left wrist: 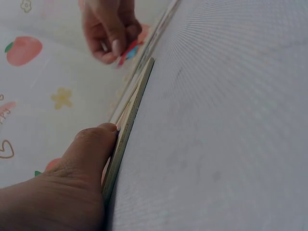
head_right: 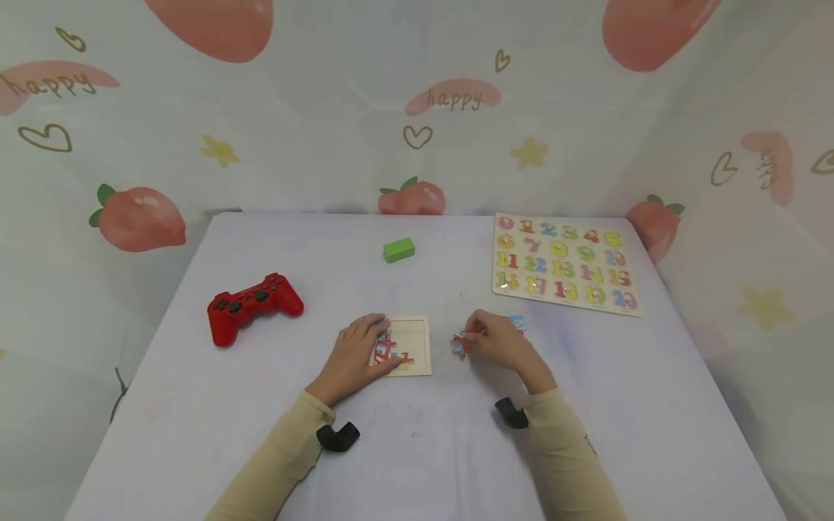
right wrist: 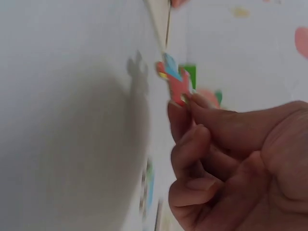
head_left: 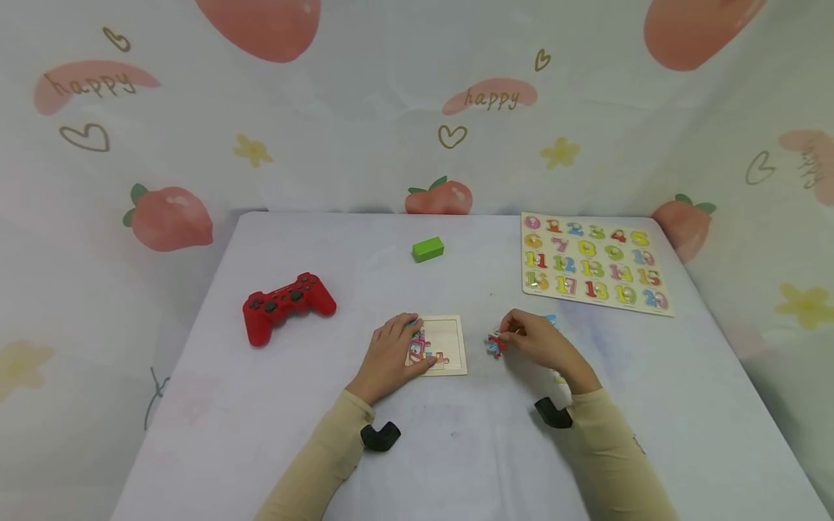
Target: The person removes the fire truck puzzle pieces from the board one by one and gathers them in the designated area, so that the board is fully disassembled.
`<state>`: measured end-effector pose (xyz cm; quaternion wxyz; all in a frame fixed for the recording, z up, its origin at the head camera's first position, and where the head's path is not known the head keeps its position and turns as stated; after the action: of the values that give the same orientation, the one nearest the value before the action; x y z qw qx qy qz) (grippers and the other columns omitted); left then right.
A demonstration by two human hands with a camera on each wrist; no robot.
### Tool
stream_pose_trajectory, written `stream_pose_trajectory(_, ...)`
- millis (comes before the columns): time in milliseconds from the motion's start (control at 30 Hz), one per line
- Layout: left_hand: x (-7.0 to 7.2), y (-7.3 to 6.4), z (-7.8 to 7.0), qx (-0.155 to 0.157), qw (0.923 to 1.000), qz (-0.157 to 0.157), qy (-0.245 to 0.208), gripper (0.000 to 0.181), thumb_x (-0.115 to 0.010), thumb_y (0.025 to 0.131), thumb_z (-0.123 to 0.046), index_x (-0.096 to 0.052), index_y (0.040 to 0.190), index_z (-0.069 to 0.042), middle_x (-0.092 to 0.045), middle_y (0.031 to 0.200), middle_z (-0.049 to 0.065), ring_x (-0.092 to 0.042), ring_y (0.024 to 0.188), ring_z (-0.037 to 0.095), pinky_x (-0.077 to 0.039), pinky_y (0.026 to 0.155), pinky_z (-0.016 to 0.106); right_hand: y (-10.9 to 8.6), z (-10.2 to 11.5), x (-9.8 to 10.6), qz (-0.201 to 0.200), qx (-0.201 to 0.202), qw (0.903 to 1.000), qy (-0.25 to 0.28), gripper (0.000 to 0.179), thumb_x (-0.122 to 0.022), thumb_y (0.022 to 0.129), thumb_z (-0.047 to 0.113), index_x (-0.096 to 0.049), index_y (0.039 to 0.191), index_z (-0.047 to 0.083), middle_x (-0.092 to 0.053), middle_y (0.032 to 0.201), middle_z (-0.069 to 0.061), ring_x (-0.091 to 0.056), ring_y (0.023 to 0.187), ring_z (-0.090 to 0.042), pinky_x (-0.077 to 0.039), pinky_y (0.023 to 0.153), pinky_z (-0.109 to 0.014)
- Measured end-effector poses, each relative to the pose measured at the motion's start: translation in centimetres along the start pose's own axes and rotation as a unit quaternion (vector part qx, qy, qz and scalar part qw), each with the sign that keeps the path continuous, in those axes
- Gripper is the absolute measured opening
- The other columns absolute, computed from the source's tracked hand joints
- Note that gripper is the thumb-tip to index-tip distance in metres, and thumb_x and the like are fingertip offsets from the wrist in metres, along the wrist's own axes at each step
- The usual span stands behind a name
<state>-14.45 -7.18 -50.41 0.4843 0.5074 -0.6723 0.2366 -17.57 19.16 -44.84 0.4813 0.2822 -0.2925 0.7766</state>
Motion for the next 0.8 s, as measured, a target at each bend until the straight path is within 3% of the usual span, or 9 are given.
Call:
stream_pose_trajectory(300,0.0,0.0,0.0,-0.004,1.0000,-0.002,-0.005,0.073,-0.061,0.086,-0.057,-0.048,0.139,-0.008,-0.040,0.145,0.005,-0.033,0.136,0.024,-0.033,0.103,0.047,-2.3,-3.9,2.2,0.017,-0.018,0.9994,-0.023,0.008,-0.063,0.092,0.013,-0.058,0.092,0.008,-0.064,0.087,-0.003,-0.055,0.077,-0.016,-0.046,0.067,-0.030)
stream_pose_trajectory(800,-0.2,0.1,0.3,-0.002,1.0000,0.001,0.007,0.073,-0.057,0.086,-0.060,-0.048,0.139,-0.010,-0.039,0.145,0.003,-0.032,0.136,0.022,-0.033,0.104,0.046,-2.0,-4.9,2.0,-0.006,-0.014,0.9996,-0.024,0.004,-0.062,0.090,0.003,-0.058,0.091,0.006,-0.062,0.085,-0.005,-0.052,0.074,-0.015,-0.046,0.064,-0.026)
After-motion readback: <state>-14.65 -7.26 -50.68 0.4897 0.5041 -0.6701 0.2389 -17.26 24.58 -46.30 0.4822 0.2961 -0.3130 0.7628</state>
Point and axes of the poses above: each hand's wrist, its own y-axis towards the middle knuckle, its own x-axis out of the back of the hand, z = x × y, the point moved 4 cm from there along y, towards the middle knuckle
